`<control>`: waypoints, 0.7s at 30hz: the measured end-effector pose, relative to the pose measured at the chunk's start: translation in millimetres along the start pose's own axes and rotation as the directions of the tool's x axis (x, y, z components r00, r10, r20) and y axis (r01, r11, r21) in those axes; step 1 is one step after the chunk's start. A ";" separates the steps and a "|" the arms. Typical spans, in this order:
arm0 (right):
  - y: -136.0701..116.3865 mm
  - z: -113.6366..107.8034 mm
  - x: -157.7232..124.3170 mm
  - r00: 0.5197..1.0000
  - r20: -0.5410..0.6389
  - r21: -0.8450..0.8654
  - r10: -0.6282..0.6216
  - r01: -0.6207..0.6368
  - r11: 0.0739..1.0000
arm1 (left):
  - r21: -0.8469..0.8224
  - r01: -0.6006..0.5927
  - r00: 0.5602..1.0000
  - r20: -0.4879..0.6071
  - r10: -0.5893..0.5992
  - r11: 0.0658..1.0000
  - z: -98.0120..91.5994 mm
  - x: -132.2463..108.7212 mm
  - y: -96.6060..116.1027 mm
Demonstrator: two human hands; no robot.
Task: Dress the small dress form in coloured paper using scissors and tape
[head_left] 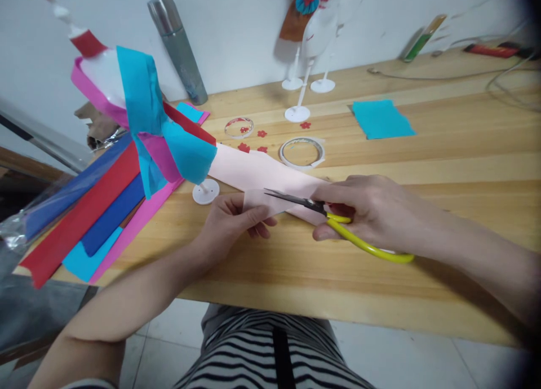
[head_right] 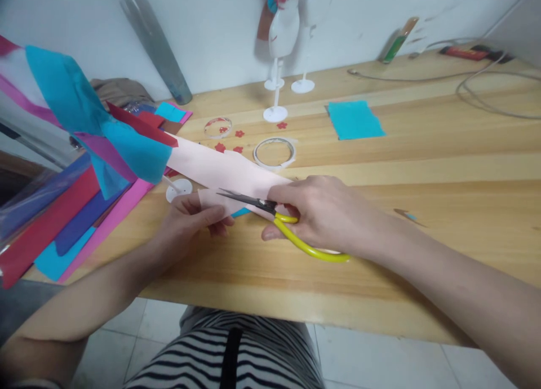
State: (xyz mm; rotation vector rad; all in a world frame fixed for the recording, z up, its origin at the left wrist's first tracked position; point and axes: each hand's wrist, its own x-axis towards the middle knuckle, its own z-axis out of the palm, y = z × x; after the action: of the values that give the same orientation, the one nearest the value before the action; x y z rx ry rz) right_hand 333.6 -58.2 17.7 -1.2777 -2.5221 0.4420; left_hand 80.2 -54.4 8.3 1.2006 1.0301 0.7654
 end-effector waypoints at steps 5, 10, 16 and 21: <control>-1.2 -1.8 0.2 1.000 -0.006 0.021 0.012 -0.012 1.000 | -0.036 0.014 1.000 0.014 -0.013 0.999 -0.7 0.4 -1.0; 7.9 7.3 -3.0 0.998 -0.056 0.011 -0.041 0.042 0.999 | -0.035 0.011 1.000 0.015 -0.011 0.999 -1.2 1.2 -2.2; 7.0 5.7 -4.7 0.997 -0.061 0.071 0.046 -0.042 0.997 | -0.020 0.011 1.000 0.027 -0.011 1.000 -2.1 1.4 -3.8; -7.0 -3.4 -2.4 0.989 0.070 0.077 0.128 -0.133 0.988 | -0.001 -0.001 1.000 0.026 0.001 1.000 0.0 -0.1 -1.7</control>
State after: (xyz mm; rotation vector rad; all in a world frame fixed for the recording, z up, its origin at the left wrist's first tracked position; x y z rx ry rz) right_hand 331.2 -63.6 23.3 -1.4241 -2.4538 0.6183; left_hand 80.0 -54.9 6.6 1.2075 1.0074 0.7488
